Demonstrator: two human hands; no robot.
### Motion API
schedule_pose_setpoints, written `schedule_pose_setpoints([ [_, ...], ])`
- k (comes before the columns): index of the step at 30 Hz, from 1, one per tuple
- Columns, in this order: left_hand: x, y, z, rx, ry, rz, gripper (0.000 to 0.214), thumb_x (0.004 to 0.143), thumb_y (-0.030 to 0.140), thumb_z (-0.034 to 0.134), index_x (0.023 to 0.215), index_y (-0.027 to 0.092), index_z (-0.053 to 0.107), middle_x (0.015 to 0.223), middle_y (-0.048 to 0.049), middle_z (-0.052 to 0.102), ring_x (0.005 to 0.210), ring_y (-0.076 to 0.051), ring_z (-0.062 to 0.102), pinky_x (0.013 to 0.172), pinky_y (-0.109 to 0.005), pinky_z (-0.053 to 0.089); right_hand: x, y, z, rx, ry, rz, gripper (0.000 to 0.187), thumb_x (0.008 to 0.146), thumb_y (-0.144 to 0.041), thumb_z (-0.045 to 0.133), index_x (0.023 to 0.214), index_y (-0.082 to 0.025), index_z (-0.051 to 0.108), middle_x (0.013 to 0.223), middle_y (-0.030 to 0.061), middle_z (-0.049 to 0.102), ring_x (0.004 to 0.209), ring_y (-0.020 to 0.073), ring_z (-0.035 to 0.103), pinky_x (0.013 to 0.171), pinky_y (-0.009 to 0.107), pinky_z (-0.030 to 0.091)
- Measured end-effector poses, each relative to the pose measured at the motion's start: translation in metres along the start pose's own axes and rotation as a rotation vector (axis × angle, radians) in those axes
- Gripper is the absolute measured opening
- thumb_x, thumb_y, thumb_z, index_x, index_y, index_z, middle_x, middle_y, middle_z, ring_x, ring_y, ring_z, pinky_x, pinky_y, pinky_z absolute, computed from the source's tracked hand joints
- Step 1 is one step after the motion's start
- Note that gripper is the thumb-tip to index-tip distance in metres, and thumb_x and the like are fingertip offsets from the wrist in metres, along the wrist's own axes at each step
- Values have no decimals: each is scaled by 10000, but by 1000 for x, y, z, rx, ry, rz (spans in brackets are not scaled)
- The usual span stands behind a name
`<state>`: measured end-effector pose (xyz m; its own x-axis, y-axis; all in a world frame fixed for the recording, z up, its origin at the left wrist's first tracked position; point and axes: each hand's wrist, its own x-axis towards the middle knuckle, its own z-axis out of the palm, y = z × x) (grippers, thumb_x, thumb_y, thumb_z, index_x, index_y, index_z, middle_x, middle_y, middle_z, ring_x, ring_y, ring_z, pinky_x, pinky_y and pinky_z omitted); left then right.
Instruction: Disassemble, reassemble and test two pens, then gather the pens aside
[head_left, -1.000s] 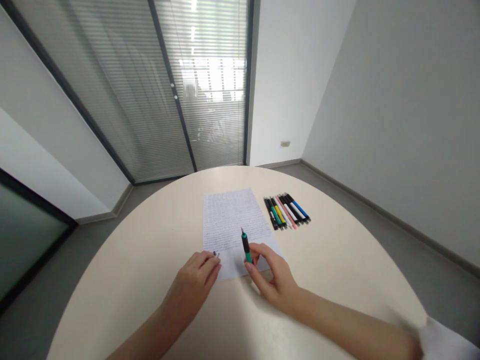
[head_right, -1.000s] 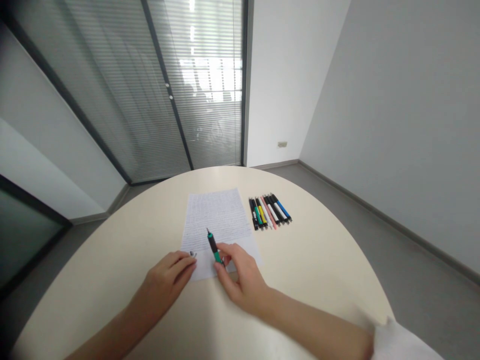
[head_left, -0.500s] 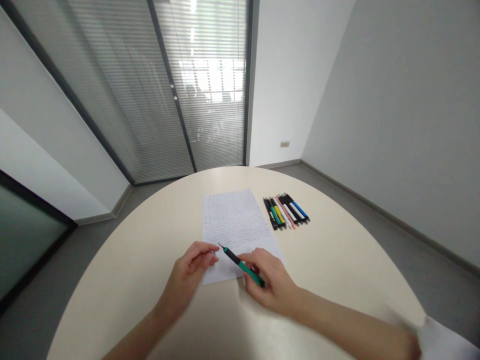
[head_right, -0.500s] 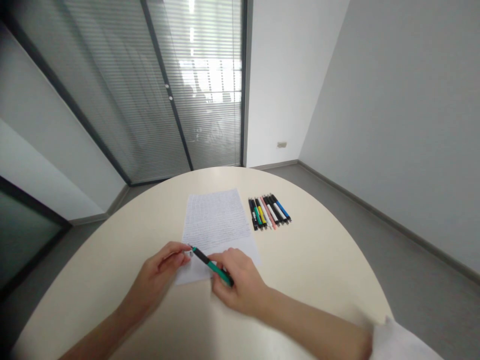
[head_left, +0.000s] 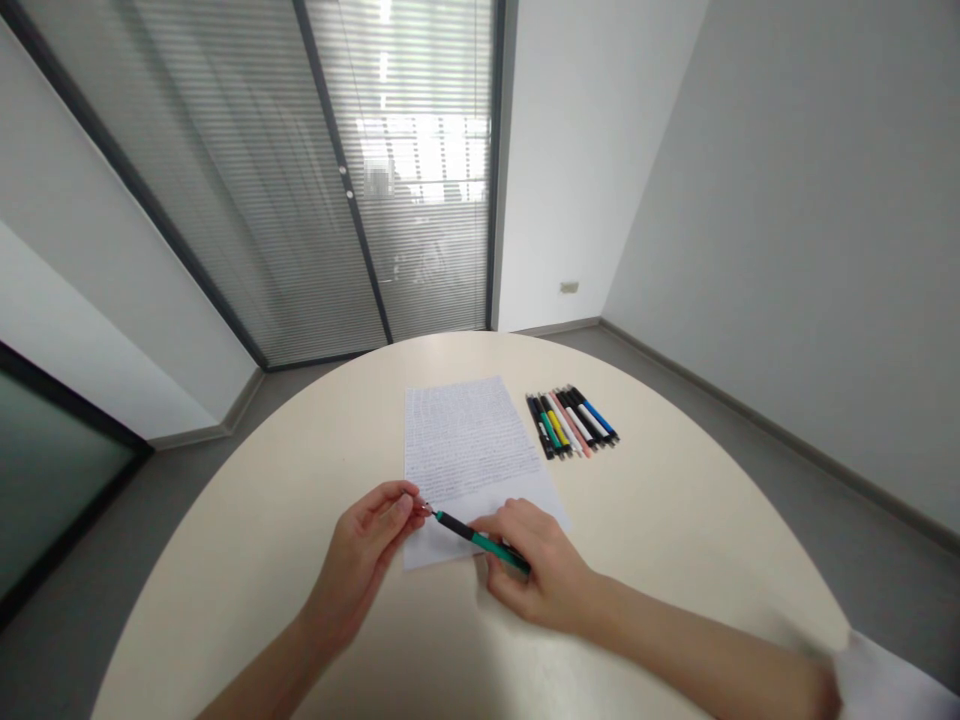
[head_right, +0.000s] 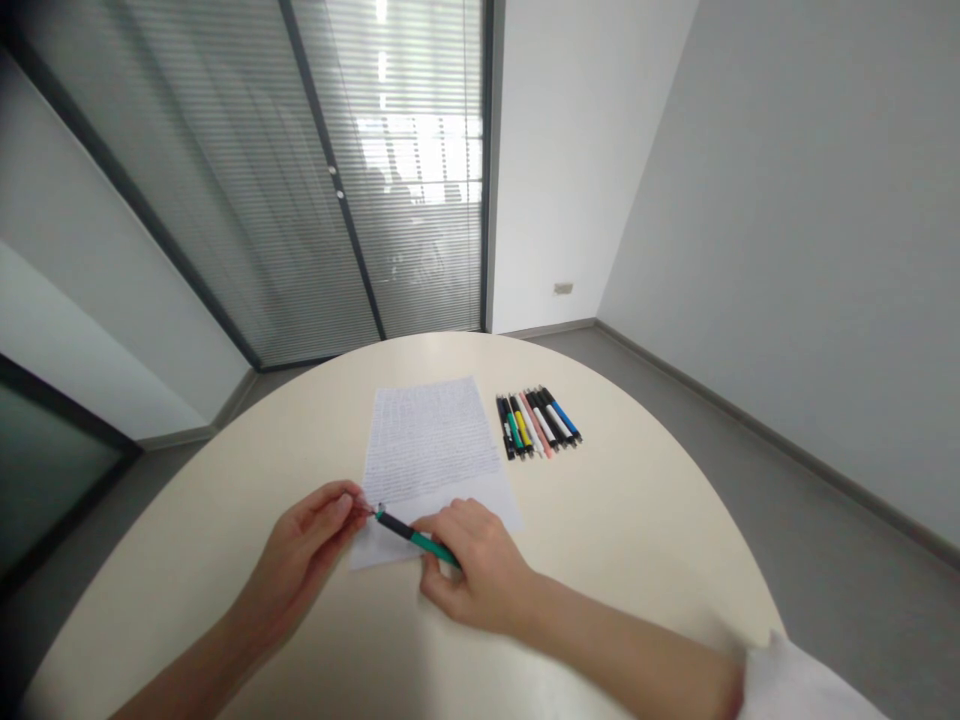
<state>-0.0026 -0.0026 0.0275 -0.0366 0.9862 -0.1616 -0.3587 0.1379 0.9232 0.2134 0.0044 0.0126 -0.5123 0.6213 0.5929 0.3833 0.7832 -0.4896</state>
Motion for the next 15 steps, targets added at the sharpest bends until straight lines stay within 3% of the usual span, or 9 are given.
schedule_pose_setpoints([
  [6, 1, -2, -4, 57, 10, 41, 282, 731, 375, 794, 872, 151, 698, 801, -36, 717, 781, -140, 676, 775, -208, 558, -1, 1, 1, 6, 12, -2, 279, 758, -107, 493, 1007, -196, 583, 703, 26, 590, 667, 182, 519, 606, 297, 399],
  [15, -2, -3, -5, 410, -84, 136, 218, 772, 372, 715, 847, 167, 712, 786, -35, 717, 766, -183, 679, 735, -256, 543, 0, 0, 0, 1, -21, -21, 278, 783, -111, 485, 1034, -178, 587, 722, 36, 599, 678, 188, 523, 615, 310, 400],
])
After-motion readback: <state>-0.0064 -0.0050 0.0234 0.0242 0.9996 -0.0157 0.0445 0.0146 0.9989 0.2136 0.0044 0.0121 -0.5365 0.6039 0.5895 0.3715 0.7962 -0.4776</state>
